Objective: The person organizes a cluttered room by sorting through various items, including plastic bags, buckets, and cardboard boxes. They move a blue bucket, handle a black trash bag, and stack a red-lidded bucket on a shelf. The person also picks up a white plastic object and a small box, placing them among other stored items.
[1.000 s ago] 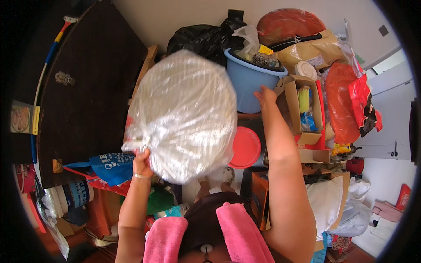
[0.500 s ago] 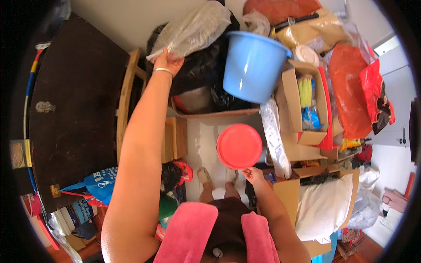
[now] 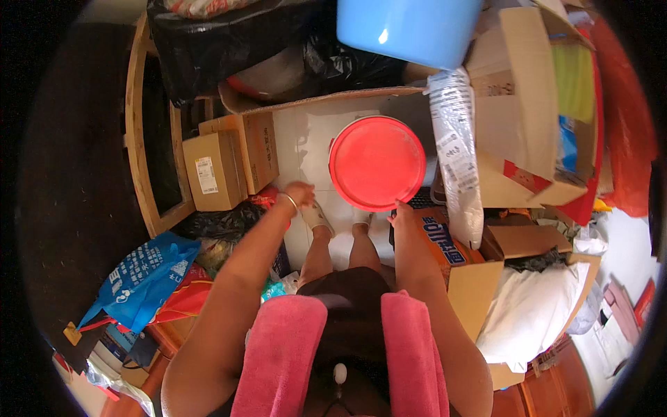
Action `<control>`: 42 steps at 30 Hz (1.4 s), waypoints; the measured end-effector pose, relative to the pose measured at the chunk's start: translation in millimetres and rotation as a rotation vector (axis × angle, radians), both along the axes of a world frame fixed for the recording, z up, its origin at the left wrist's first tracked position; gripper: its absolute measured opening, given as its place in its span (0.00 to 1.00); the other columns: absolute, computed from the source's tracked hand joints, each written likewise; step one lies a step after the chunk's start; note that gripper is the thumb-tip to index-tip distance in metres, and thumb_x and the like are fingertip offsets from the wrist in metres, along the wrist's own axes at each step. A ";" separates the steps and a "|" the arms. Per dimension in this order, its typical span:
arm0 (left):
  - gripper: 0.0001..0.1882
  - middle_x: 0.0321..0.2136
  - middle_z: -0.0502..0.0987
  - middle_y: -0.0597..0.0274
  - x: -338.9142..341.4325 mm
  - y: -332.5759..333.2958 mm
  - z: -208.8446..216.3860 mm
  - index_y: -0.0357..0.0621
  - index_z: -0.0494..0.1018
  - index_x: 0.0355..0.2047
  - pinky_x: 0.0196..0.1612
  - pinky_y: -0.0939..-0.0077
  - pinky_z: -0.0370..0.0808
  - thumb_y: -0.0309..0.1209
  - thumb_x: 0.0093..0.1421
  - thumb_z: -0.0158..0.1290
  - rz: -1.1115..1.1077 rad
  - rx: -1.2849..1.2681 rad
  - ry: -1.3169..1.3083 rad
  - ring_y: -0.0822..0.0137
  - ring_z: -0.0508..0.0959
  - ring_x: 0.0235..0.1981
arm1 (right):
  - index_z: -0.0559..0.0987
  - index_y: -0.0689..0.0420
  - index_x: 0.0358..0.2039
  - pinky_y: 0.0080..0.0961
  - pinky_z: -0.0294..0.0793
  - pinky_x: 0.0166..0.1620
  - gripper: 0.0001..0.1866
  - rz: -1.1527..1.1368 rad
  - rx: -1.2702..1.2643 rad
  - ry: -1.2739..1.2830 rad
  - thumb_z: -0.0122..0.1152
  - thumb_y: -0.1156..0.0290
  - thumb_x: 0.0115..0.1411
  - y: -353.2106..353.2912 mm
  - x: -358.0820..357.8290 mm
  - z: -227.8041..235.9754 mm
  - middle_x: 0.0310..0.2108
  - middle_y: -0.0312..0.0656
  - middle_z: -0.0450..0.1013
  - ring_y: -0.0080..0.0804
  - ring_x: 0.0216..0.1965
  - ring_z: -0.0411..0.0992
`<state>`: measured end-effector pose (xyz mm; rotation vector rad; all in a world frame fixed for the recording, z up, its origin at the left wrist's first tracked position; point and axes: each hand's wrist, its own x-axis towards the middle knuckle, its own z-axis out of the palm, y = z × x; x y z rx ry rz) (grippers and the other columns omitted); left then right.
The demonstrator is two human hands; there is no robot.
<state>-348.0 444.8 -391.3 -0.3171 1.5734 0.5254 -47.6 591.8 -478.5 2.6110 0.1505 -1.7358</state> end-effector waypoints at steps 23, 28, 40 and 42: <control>0.31 0.35 0.74 0.41 58.5 30.9 -50.5 0.30 0.66 0.40 0.43 0.63 0.72 0.45 0.45 0.57 -0.528 0.052 0.754 0.46 0.75 0.37 | 0.77 0.64 0.28 0.34 0.70 0.38 0.11 0.793 0.732 -0.145 0.59 0.69 0.46 21.7 -9.1 20.4 0.28 0.51 0.75 0.43 0.32 0.74; 0.21 0.32 0.75 0.43 48.5 37.0 -46.3 0.35 0.71 0.32 0.41 0.62 0.72 0.40 0.43 0.55 -0.647 -0.081 0.772 0.49 0.76 0.36 | 0.75 0.62 0.23 0.36 0.70 0.31 0.12 1.008 0.745 -0.316 0.60 0.66 0.45 20.1 -9.1 8.7 0.22 0.51 0.73 0.48 0.28 0.72; 0.16 0.31 0.76 0.60 47.2 -23.6 52.5 0.34 0.72 0.38 0.32 0.78 0.72 0.23 0.46 0.52 0.306 0.341 0.569 0.70 0.75 0.29 | 0.72 0.59 0.31 0.20 0.67 0.27 0.11 0.444 0.906 0.206 0.53 0.64 0.56 -5.5 -15.7 108.3 0.24 0.34 0.69 0.23 0.23 0.66; 0.17 0.32 0.76 0.60 37.1 -61.9 62.3 0.35 0.71 0.38 0.30 0.76 0.73 0.22 0.45 0.51 0.586 0.242 0.445 0.67 0.76 0.29 | 0.72 0.59 0.32 0.18 0.65 0.27 0.12 0.235 0.720 0.457 0.51 0.62 0.59 -14.4 -33.4 148.3 0.24 0.35 0.69 0.22 0.21 0.63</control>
